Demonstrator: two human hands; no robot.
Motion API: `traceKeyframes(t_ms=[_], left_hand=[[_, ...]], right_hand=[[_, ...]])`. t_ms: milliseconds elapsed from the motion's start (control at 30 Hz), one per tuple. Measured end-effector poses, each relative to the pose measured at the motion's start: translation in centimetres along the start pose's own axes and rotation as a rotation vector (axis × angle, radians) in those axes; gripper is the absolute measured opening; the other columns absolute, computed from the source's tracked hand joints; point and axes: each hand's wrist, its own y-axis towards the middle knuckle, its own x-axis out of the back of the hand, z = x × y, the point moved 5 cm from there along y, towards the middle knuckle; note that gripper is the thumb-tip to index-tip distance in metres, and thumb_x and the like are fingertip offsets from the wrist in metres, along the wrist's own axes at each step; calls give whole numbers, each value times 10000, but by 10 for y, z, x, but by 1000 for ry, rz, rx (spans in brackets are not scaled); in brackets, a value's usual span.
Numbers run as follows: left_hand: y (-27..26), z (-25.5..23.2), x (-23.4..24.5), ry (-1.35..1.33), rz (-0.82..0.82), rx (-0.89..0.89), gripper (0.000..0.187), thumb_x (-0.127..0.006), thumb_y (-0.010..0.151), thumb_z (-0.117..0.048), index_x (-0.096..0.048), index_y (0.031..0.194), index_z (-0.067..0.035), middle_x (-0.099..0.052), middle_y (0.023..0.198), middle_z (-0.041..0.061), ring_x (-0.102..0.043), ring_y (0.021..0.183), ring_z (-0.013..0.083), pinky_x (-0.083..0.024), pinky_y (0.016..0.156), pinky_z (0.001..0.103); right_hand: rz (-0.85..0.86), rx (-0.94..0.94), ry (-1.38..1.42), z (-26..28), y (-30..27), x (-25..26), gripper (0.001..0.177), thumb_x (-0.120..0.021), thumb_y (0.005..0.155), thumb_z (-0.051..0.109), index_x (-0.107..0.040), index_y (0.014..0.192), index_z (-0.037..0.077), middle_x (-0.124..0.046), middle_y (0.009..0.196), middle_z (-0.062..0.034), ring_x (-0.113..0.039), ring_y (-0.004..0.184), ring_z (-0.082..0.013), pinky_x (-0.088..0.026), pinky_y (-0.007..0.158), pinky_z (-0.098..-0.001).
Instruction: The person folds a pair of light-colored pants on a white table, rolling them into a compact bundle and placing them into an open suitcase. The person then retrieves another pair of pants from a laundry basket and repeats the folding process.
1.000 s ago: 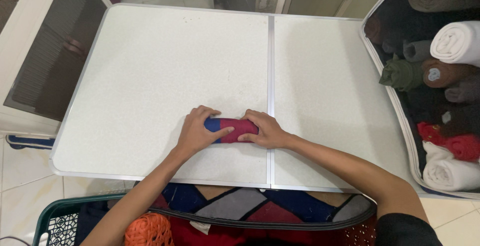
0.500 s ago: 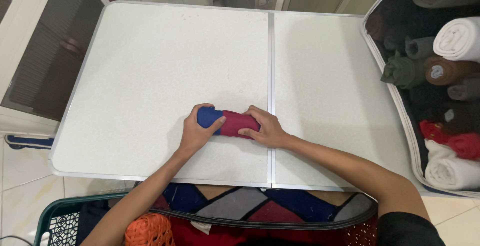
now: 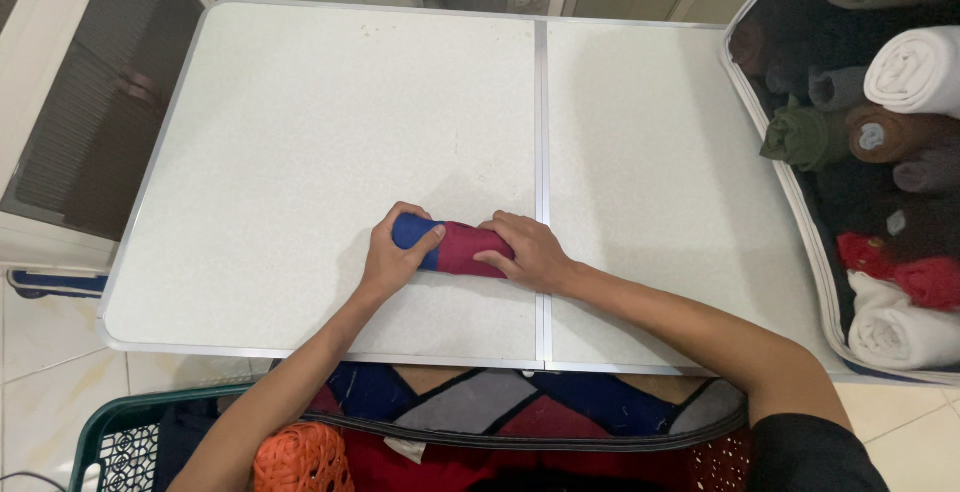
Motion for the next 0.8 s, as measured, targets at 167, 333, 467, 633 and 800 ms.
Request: traceKeyframes(t_ms=[167, 333, 467, 633, 800], left_hand=[[6, 2, 0, 50, 94, 50, 286, -806, 869, -268, -608, 961, -83, -656, 812, 37, -626, 746, 122, -533, 679, 287], [6, -27, -13, 110, 334, -127, 410, -768, 897, -311, -623, 1185, -59, -697, 1060, 93, -663, 962, 186, -539, 838, 346], [3, -63, -43, 300, 549, -133, 543, -745, 888, -420, -680, 1315, -90, -734, 1185, 124, -700, 1057, 223, -543, 900, 356], [14, -103, -83, 310, 529, -55, 501, -718, 863, -488, -773, 1184, -107, -782, 1026, 109, -751, 892, 209, -583, 801, 328], [30, -122, -127, 23, 456, -69, 513, -729, 888, -485, -788, 1135, -38, -817, 913, 101, -738, 833, 160, -579, 781, 287]], right_hand=[[-37, 60, -59, 9, 3, 14, 376, -777, 906, 345, -693, 1099, 34, -662, 900, -78, -633, 745, -224, -519, 658, -351], [-19, 131, -149, 16, -6, 43, 391, -795, 868, 359, -726, 1108, 58, -650, 867, -71, -622, 748, -239, -501, 672, -360], [-9, 200, -241, 25, -23, 80, 422, -811, 851, 379, -718, 1115, 62, -653, 899, -65, -614, 772, -242, -491, 711, -366], [-66, 141, -325, 20, -35, 139, 416, -843, 825, 377, -721, 1081, 73, -649, 892, -60, -611, 783, -239, -480, 725, -371], [-379, 19, -553, 10, -62, 197, 373, -854, 881, 281, -674, 1137, 79, -636, 1052, -88, -625, 956, -294, -449, 853, -404]])
